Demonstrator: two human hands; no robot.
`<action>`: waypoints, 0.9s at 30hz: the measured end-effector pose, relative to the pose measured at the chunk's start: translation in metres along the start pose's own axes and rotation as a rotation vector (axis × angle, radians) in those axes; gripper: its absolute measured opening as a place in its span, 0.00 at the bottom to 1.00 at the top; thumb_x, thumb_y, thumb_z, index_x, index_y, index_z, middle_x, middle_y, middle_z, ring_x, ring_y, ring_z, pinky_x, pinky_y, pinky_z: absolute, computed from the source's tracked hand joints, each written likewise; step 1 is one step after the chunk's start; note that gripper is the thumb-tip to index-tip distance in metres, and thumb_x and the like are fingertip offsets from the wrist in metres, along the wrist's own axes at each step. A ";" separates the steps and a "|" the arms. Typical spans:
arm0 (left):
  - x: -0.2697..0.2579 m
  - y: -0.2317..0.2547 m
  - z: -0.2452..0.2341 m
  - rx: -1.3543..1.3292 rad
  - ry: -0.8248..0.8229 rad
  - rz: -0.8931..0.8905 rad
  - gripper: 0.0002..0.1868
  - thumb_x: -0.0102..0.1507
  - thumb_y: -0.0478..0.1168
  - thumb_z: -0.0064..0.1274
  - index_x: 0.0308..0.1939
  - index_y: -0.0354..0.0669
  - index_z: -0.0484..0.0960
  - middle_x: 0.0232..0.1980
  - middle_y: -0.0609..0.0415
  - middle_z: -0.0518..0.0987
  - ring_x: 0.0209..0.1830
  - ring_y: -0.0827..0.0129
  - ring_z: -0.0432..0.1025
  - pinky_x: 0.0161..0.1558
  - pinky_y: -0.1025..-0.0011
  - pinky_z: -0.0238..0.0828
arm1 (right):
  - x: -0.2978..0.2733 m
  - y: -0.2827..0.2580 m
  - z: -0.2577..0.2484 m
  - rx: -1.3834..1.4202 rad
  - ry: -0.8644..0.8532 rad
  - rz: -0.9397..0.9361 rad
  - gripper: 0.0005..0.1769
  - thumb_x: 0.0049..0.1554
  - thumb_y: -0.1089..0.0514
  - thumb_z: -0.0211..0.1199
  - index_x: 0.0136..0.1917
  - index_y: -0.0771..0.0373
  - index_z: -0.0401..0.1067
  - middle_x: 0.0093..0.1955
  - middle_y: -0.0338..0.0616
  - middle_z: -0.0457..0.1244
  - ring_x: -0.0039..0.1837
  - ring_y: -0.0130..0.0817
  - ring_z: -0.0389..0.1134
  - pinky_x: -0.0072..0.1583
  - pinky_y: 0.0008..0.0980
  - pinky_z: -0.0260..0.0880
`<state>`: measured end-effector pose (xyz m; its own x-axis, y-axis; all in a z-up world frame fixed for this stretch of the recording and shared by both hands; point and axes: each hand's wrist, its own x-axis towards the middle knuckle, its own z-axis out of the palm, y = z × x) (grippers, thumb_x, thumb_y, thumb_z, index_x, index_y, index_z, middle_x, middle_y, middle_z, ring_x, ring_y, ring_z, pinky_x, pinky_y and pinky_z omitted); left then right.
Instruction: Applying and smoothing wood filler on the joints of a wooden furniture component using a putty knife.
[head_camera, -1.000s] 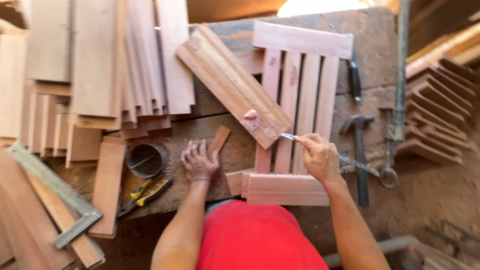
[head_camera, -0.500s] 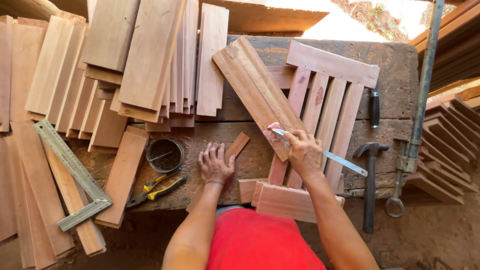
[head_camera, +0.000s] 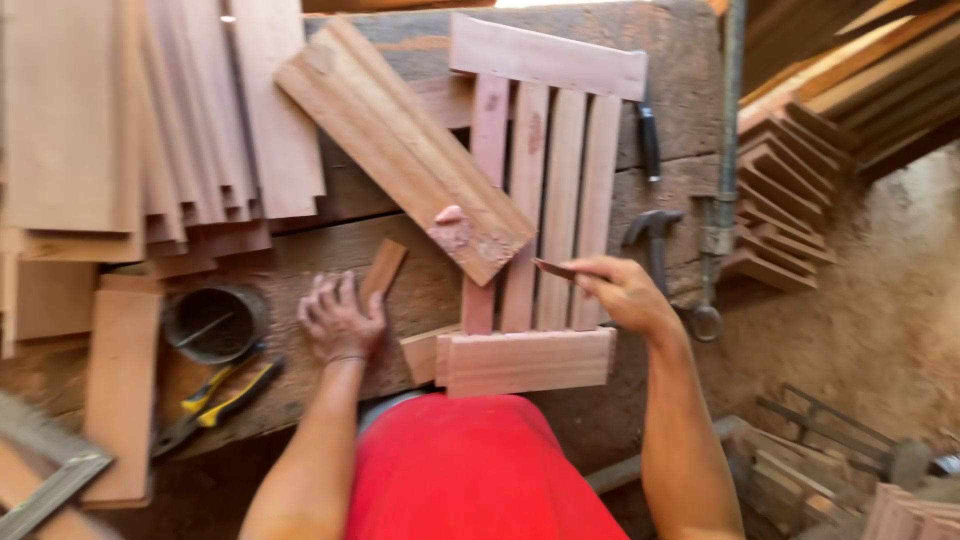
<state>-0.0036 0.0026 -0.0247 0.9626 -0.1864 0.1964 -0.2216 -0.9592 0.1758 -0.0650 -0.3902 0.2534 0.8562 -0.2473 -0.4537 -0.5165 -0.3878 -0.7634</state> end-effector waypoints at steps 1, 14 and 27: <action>-0.001 0.001 0.001 -0.011 -0.006 0.002 0.32 0.58 0.65 0.56 0.62 0.59 0.80 0.61 0.53 0.73 0.72 0.56 0.64 0.67 0.47 0.54 | -0.019 0.023 -0.015 -0.007 0.006 0.009 0.17 0.54 0.69 0.63 0.55 0.61 0.82 0.38 0.55 0.70 0.40 0.36 0.68 0.47 0.40 0.71; -0.003 -0.002 0.002 -0.018 -0.007 0.031 0.34 0.61 0.65 0.54 0.65 0.53 0.79 0.66 0.52 0.70 0.76 0.58 0.59 0.70 0.48 0.49 | -0.113 0.184 -0.017 -0.656 0.173 0.156 0.14 0.59 0.48 0.62 0.56 0.30 0.80 0.55 0.21 0.70 0.57 0.35 0.73 0.56 0.43 0.74; -0.004 -0.002 0.004 0.006 0.008 0.027 0.33 0.61 0.66 0.53 0.64 0.55 0.80 0.63 0.55 0.71 0.74 0.60 0.61 0.70 0.50 0.51 | -0.095 0.205 -0.028 -0.990 0.040 -0.004 0.13 0.59 0.48 0.55 0.51 0.30 0.78 0.52 0.20 0.67 0.55 0.34 0.71 0.56 0.41 0.71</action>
<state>-0.0060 0.0046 -0.0294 0.9551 -0.2101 0.2089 -0.2461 -0.9551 0.1649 -0.2524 -0.4717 0.1525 0.8662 -0.2670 -0.4225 -0.3067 -0.9514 -0.0277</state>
